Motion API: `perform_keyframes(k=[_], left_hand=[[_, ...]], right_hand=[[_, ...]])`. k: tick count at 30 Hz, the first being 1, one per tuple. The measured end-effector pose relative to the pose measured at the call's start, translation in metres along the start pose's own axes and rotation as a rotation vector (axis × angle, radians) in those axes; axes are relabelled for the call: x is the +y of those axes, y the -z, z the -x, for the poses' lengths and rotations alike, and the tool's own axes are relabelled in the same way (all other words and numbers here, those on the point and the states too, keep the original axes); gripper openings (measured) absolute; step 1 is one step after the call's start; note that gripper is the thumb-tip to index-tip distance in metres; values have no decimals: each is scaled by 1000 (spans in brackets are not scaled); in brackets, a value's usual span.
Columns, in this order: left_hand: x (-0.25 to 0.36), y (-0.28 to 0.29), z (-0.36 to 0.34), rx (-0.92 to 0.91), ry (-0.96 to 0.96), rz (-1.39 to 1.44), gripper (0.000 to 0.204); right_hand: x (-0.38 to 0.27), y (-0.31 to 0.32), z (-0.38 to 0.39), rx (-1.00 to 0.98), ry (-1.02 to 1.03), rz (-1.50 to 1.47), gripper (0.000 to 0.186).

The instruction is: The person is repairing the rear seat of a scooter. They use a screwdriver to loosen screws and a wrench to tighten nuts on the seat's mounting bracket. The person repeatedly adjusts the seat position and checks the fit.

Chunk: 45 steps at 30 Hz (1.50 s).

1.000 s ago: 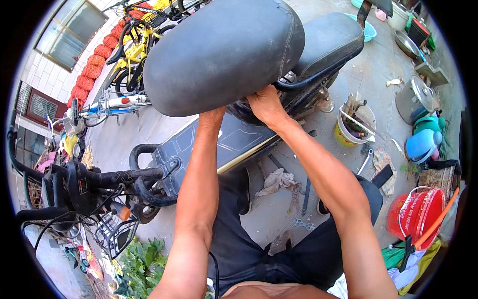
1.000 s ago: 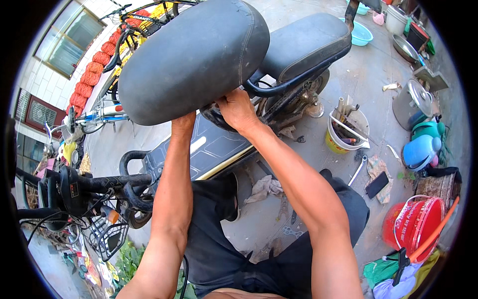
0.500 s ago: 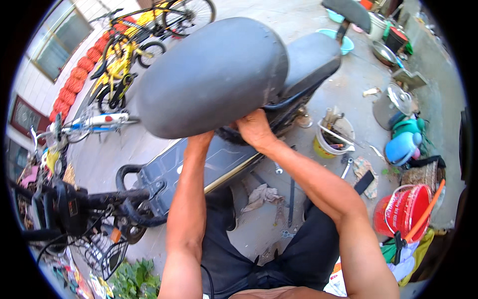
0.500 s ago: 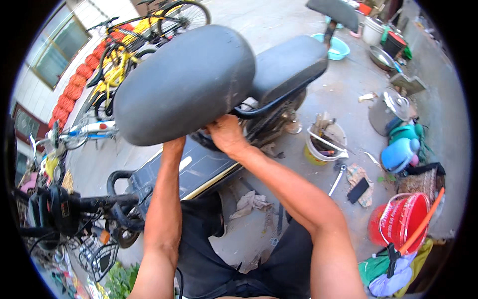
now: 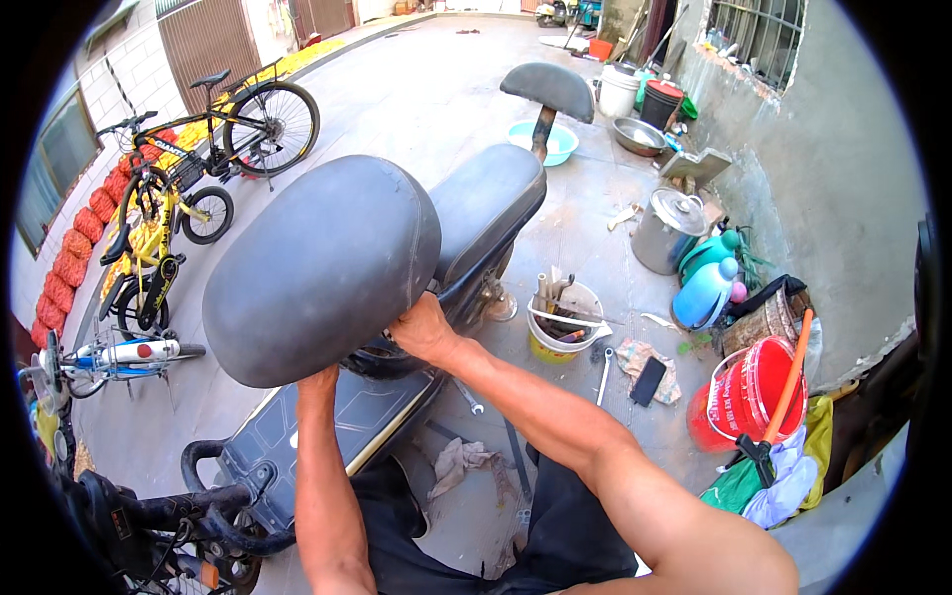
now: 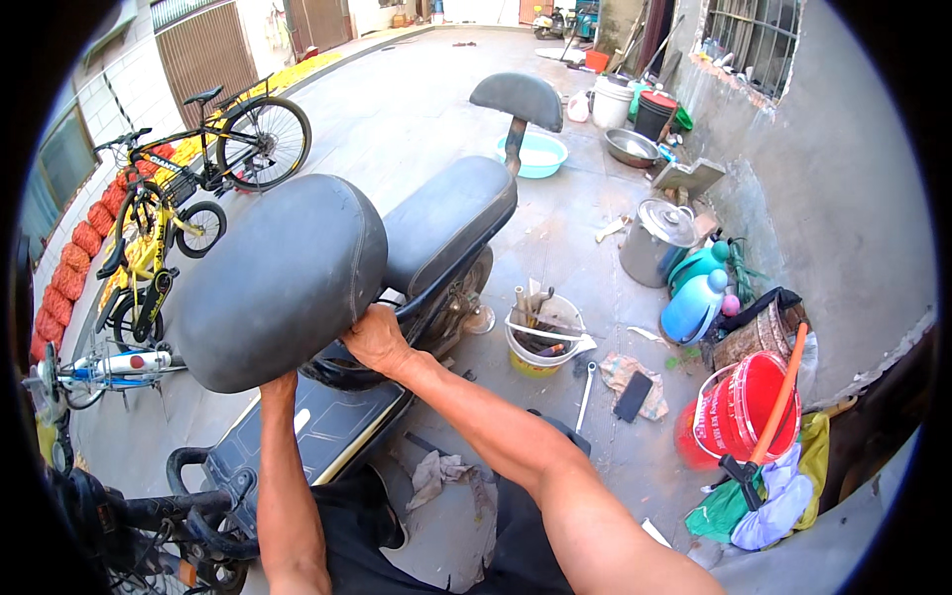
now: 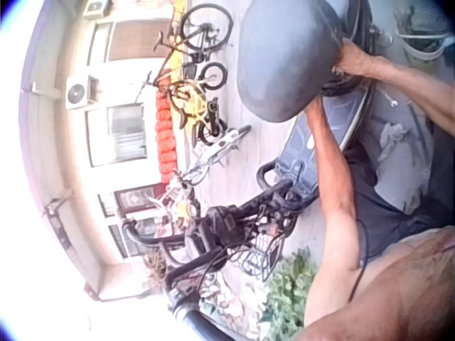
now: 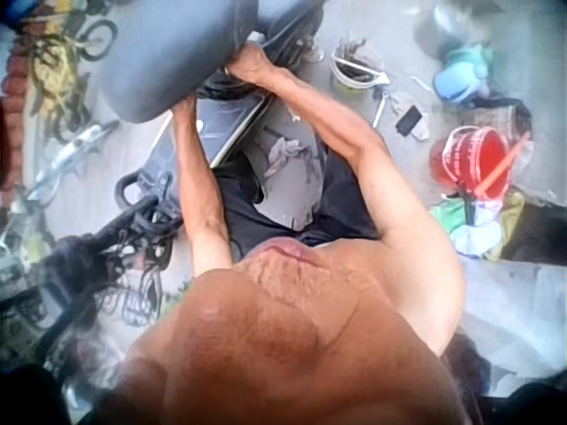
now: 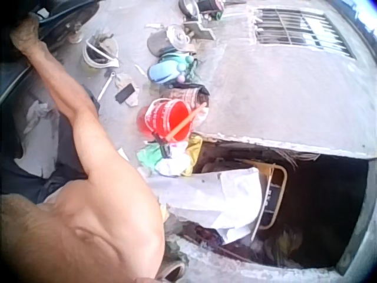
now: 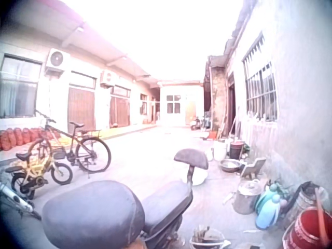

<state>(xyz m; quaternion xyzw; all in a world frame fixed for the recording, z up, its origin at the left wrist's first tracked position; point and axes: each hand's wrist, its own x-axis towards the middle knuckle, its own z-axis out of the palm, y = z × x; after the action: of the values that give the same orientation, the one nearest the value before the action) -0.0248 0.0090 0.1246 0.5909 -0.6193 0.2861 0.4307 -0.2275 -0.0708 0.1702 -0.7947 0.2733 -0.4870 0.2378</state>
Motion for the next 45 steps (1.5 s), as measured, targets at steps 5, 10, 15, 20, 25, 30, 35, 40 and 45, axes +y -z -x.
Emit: perform_keyframes(k=[5,10,15,20,25,30,35,40,45], left_hand=[[-9,-13,8,66,-121,-180,38],[9,-4,-5,7,19,82,32],[4,1,-2,-19,7,38,30],[18,2,-9,-55,76,33,29],[23,-1,-9,-32,171,128,29],[24,2,-5,-48,168,119,32],[23,-3,-3,-40,83,21,34],[11,3,-5,-92,161,82,39],[33,3,-18,5,135,138,33]], right_hand=[[3,-1,0,23,70,-12,12],[11,-17,8,57,75,-139,13],[-14,-23,13,-235,-445,-553,17],[-28,-24,17,-177,-494,-673,21],[-23,-42,23,-188,-539,-924,19],[-33,-58,29,-136,-425,-835,20],[-29,-60,30,-55,-333,-486,21],[-47,-39,33,0,-261,-259,21],[-30,-28,35,39,-159,-181,18]])
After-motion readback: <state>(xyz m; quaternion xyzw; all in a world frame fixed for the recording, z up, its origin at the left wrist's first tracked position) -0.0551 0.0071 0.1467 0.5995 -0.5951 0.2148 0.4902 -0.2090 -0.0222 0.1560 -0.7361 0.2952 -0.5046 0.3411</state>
